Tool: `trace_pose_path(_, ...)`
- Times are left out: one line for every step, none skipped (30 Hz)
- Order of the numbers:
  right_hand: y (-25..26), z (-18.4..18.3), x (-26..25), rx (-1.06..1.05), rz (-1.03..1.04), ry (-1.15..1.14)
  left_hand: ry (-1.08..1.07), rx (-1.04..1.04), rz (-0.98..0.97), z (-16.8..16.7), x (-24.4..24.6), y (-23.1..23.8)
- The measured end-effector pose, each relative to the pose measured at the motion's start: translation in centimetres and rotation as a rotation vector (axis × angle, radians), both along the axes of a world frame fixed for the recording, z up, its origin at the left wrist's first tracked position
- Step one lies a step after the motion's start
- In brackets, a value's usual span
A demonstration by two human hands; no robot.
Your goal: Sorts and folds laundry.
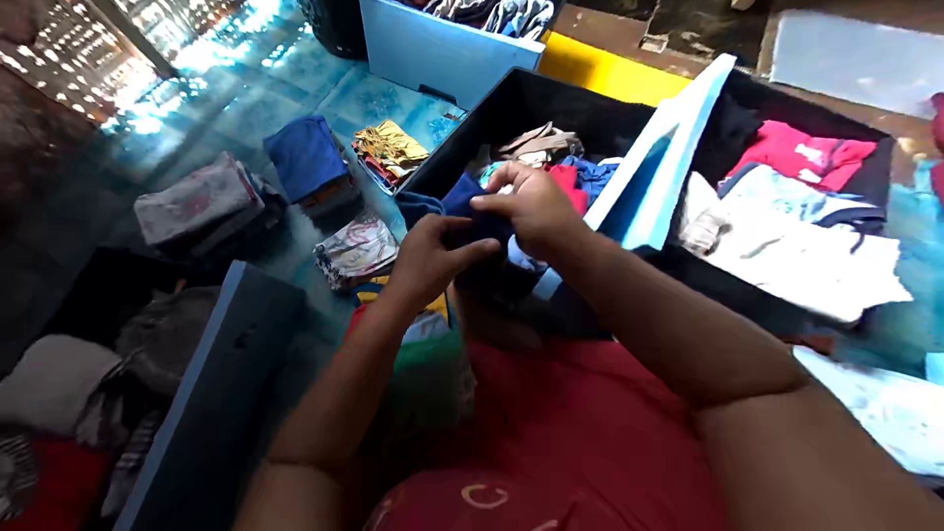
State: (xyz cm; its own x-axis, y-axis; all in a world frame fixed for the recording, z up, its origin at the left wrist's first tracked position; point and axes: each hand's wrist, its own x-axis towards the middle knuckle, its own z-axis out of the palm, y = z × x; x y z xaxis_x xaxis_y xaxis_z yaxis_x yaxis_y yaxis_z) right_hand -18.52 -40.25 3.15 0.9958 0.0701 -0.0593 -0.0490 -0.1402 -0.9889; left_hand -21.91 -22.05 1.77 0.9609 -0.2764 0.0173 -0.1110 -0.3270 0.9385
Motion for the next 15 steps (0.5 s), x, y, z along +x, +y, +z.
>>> trace_pose_path(1.1,-0.1,-2.2,0.066,0.029,0.036,-0.017,0.050,0.001,0.3,-1.0,0.1)
trace_pose_path(1.7,-0.2,-3.9,0.116,0.054,0.054,-0.053,0.090,0.011,0.4,-2.1,0.3)
trace_pose_path(1.9,-0.2,-5.1,0.153,0.069,0.057,-0.093,0.117,0.023,0.4,-3.1,0.6)
trace_pose_path(1.9,0.0,-6.2,0.192,0.081,0.059,-0.135,0.133,0.037,0.4,-4.1,0.8)
trace_pose_path(1.9,0.3,-7.3,0.225,0.087,0.062,-0.171,0.145,0.046,0.5,-5.1,1.0)
trace_pose_path(1.8,0.5,-8.2,0.250,0.087,0.064,-0.215,0.153,0.051,0.5,-6.0,1.0)
trace_pose_path(1.7,0.6,-8.9,0.276,0.082,0.063,-0.266,0.151,0.057,0.4,-6.6,0.9)
trace_pose_path(1.5,0.6,-9.5,0.305,0.081,0.063,-0.312,0.133,0.063,0.2,-7.1,0.9)
trace_pose_path(1.2,0.5,-9.9,0.342,0.091,0.066,-0.334,0.099,0.072,0.0,-7.4,0.8)
trace_pose_path(0.9,0.4,-10.2,0.386,0.111,0.067,-0.331,0.062,0.083,0.0,-7.5,0.7)
trace_pose_path(0.7,0.5,-10.5,0.430,0.133,0.063,-0.318,0.038,0.090,0.2,-7.7,0.8)
trace_pose_path(0.5,0.5,-10.7,0.456,0.155,0.051,-0.319,0.033,0.093,0.4,-7.7,0.8)
trace_pose_path(0.3,0.6,-10.8,0.454,0.177,0.032,-0.347,0.046,0.089,0.6,-7.8,0.7)
trace_pose_path(0.0,0.7,-10.9,0.425,0.201,0.006,-0.395,0.069,0.079,0.7,-7.7,0.8)
trace_pose_path(-0.5,0.7,-10.8,0.378,0.217,-0.031,-0.432,0.097,0.072,0.9,-7.6,1.0)
